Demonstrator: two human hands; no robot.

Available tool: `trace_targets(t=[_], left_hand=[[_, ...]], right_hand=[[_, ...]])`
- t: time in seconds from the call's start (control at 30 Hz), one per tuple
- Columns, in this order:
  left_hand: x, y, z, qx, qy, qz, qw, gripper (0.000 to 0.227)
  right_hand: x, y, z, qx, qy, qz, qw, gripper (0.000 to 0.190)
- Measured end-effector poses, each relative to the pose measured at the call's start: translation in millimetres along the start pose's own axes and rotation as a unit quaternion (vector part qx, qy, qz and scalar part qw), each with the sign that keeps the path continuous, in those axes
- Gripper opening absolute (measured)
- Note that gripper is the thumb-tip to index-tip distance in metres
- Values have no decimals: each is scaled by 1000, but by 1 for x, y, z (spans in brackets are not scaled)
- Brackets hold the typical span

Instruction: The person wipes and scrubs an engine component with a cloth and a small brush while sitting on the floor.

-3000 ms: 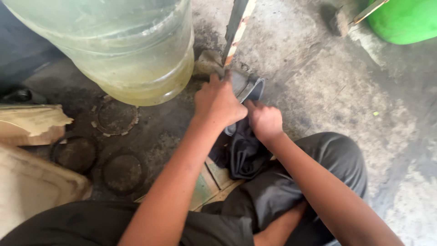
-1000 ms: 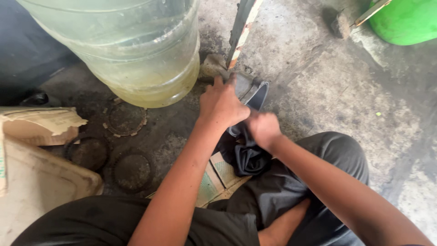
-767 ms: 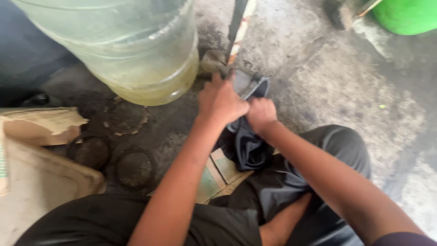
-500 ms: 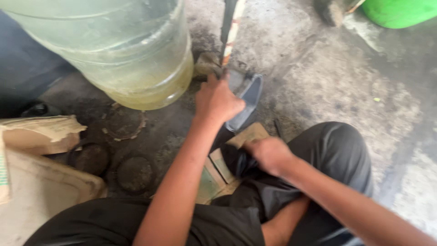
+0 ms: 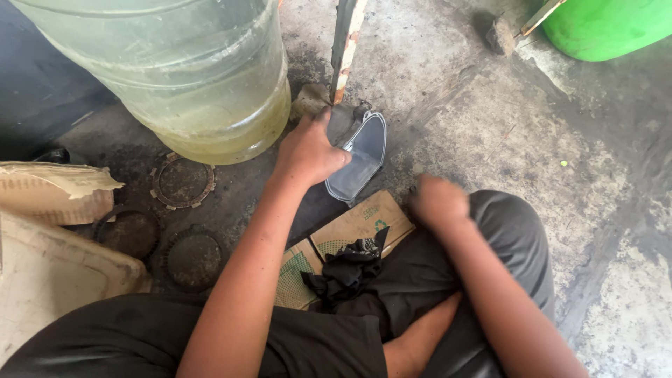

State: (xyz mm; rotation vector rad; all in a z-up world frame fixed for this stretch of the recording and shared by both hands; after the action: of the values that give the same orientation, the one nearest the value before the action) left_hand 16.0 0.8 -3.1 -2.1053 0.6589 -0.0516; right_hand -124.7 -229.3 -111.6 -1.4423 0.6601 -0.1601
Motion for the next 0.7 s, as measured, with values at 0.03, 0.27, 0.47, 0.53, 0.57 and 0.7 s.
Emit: trace_targets(t=[0.03, 0.27, 0.47, 0.53, 0.57, 0.7], left_hand=[[2, 1, 3, -3, 6, -4, 1000, 95], [3, 25, -7, 16, -18, -49, 999, 89], [-2, 27, -11, 6, -22, -80, 997, 83], [2, 28, -6, -14, 2, -83, 996, 89], [4, 29, -2, -31, 23, -89, 995, 93], [14, 39, 15, -133, 99, -117, 979, 98]], right_hand=[[11, 13, 2, -15, -29, -15, 999, 42], [20, 37, 4, 20, -91, -33, 995, 43], [16, 18, 11, 154, -83, -97, 980, 34], [25, 24, 9, 184, -79, -107, 974, 31], [33, 27, 6, 203, -71, -121, 969, 31], [67, 32, -17, 414, 85, -134, 896, 36]])
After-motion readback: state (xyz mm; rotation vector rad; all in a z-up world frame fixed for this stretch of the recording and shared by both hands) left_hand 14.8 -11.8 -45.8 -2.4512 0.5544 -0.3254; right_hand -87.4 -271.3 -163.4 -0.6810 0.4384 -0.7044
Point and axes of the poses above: each hand's wrist, its own x-axis towards the middle knuckle, its own y-axis out of the palm, z = x × y, the point moved 2 cm from there along x, towards the middle knuckle, and after that the axes turned 1 degree about -y, right-handed, at the moved point
